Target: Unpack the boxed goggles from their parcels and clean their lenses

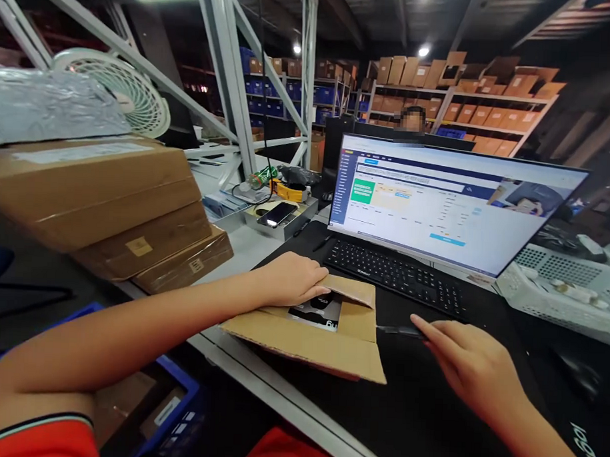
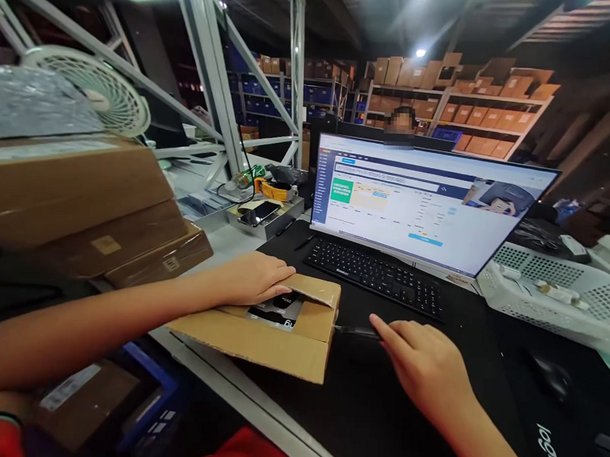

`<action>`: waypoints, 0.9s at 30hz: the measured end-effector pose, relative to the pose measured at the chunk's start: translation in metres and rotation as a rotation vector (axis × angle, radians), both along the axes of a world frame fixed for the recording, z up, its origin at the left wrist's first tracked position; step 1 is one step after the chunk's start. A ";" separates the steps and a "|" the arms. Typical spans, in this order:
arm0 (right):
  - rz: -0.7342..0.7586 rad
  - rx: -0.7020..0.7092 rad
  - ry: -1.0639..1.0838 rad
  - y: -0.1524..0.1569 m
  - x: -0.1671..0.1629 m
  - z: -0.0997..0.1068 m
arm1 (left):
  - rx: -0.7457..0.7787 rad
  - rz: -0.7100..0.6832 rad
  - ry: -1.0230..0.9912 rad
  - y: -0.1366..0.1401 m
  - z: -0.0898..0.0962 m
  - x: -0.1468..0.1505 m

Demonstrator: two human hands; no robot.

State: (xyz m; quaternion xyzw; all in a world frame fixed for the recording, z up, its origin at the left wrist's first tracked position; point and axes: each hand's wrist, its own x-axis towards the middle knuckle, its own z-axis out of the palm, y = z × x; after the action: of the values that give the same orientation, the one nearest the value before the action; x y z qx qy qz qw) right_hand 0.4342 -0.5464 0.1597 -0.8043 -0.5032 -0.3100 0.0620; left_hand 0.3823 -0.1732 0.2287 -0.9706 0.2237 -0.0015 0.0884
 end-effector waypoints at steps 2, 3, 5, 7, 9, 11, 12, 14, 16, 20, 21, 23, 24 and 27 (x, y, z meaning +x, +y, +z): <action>0.033 -0.015 -0.055 0.010 -0.010 0.007 | 0.046 0.047 -0.019 0.003 0.000 -0.009; 0.038 -0.014 -0.077 0.014 -0.012 0.010 | 0.063 0.063 -0.021 0.005 -0.001 -0.013; 0.049 -0.006 -0.093 0.020 -0.014 0.013 | 0.090 0.074 -0.017 0.009 -0.008 -0.018; 0.076 -0.010 -0.095 0.027 -0.016 0.012 | 0.099 0.064 -0.021 0.013 -0.016 -0.021; 0.099 -0.035 -0.118 0.035 -0.019 0.010 | 0.091 0.049 -0.039 0.016 -0.023 -0.022; 0.101 -0.066 -0.160 0.043 -0.021 0.006 | 0.067 0.026 -0.064 0.018 -0.028 -0.023; 0.095 -0.082 -0.184 0.046 -0.021 0.005 | 0.054 0.011 -0.077 0.019 -0.031 -0.024; 0.077 -0.120 -0.222 0.047 -0.015 0.003 | 0.031 -0.011 -0.095 0.021 -0.034 -0.025; -0.010 -0.168 -0.257 0.041 0.000 0.001 | 0.010 -0.020 -0.106 0.023 -0.037 -0.027; -0.239 -0.161 -0.270 0.024 0.033 -0.009 | -0.077 -0.064 -0.110 0.023 -0.038 -0.027; -0.257 -0.108 -0.247 0.021 0.038 -0.011 | -0.095 -0.056 -0.102 0.021 -0.037 -0.026; -0.275 0.014 -0.195 0.018 0.038 -0.014 | -0.108 0.015 -0.064 0.017 -0.030 -0.025; -0.292 0.057 -0.178 0.016 0.035 -0.014 | -0.111 0.074 -0.039 0.014 -0.024 -0.025; -0.350 0.087 -0.180 0.008 0.025 -0.010 | -0.116 0.311 0.050 0.010 -0.003 -0.027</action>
State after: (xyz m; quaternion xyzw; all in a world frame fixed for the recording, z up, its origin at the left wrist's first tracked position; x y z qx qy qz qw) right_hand 0.4593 -0.5384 0.1497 -0.8450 -0.3453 -0.4083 -0.0033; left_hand 0.3552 -0.1635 0.2258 -0.9968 0.0726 0.0233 0.0256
